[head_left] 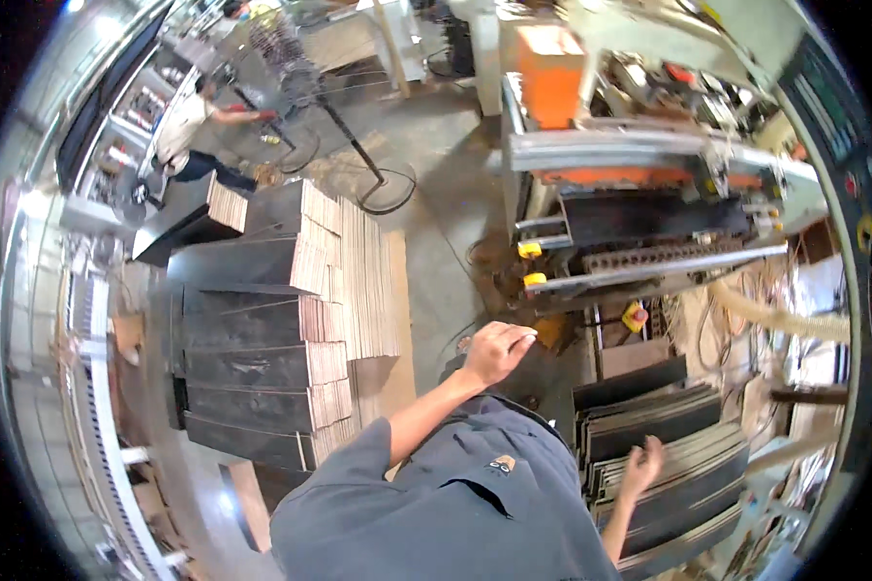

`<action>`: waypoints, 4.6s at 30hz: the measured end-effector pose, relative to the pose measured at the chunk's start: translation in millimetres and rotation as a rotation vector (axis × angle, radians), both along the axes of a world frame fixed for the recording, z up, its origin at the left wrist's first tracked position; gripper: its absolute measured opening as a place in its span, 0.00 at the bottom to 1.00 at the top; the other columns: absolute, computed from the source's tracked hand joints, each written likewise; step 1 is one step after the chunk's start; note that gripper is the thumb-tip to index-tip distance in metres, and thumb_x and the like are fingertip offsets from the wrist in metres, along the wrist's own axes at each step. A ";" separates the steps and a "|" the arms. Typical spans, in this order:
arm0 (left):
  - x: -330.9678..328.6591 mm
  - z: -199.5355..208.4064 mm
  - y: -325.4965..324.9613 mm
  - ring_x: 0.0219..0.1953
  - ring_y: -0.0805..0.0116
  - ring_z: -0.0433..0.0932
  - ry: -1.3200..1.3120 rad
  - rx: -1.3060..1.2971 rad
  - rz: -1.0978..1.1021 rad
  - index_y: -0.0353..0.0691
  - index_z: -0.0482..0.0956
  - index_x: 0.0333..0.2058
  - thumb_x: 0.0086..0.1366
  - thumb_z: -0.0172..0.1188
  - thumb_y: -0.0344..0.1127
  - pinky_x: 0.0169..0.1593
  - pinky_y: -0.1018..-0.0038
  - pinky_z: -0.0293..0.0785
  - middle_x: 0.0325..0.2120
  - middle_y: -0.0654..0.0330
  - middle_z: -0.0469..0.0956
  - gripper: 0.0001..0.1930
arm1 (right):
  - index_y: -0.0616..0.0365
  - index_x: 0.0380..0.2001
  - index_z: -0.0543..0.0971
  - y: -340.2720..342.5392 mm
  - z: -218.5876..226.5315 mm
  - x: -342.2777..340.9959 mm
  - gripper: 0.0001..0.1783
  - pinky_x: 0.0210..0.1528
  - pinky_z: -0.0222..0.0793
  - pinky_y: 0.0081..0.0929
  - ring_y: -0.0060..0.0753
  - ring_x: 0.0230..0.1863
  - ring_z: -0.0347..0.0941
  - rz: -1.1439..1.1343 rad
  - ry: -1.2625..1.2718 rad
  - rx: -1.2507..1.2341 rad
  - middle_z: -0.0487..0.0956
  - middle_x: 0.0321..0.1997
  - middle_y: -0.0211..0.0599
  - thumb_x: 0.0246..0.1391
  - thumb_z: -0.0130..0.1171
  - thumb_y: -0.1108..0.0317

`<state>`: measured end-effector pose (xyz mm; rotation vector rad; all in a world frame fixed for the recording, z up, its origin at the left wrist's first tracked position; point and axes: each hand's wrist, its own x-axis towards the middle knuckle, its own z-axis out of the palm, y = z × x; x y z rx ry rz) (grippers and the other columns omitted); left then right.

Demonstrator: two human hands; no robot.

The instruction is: The person picks up dark wood panels from a stack, places them into a processing machine one at a time, and then collects them as they emerge from the other side, stacking them on a separate pile.

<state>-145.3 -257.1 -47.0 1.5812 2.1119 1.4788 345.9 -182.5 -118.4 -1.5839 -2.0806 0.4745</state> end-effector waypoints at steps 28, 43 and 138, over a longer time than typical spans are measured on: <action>-353.2 55.7 -181.1 0.76 0.38 0.54 -0.104 -0.005 0.868 0.36 0.62 0.73 0.78 0.35 0.67 0.78 0.53 0.45 0.70 0.43 0.66 0.42 | 0.52 0.49 0.75 -171.0 105.5 -744.9 0.09 0.45 0.78 0.29 0.21 0.38 0.76 0.607 0.429 -1.554 0.79 0.40 0.25 0.72 0.56 0.62; -240.4 29.0 -212.2 0.28 0.72 0.73 -0.668 0.701 1.019 0.33 0.79 0.35 0.80 0.50 0.48 0.37 0.74 0.69 0.24 0.60 0.76 0.22 | 0.52 0.57 0.73 -138.7 126.4 -711.8 0.16 0.53 0.79 0.31 0.28 0.48 0.80 0.506 0.593 -1.566 0.81 0.54 0.30 0.69 0.60 0.67; -57.7 -56.0 215.7 0.44 0.52 0.81 0.127 -0.404 0.191 0.26 0.61 0.70 0.71 0.61 0.58 0.57 0.54 0.73 0.42 0.48 0.82 0.44 | 0.51 0.73 0.69 481.0 -91.0 -259.3 0.39 0.66 0.66 0.54 0.66 0.68 0.68 -0.182 -0.283 0.038 0.71 0.72 0.54 0.72 0.40 0.35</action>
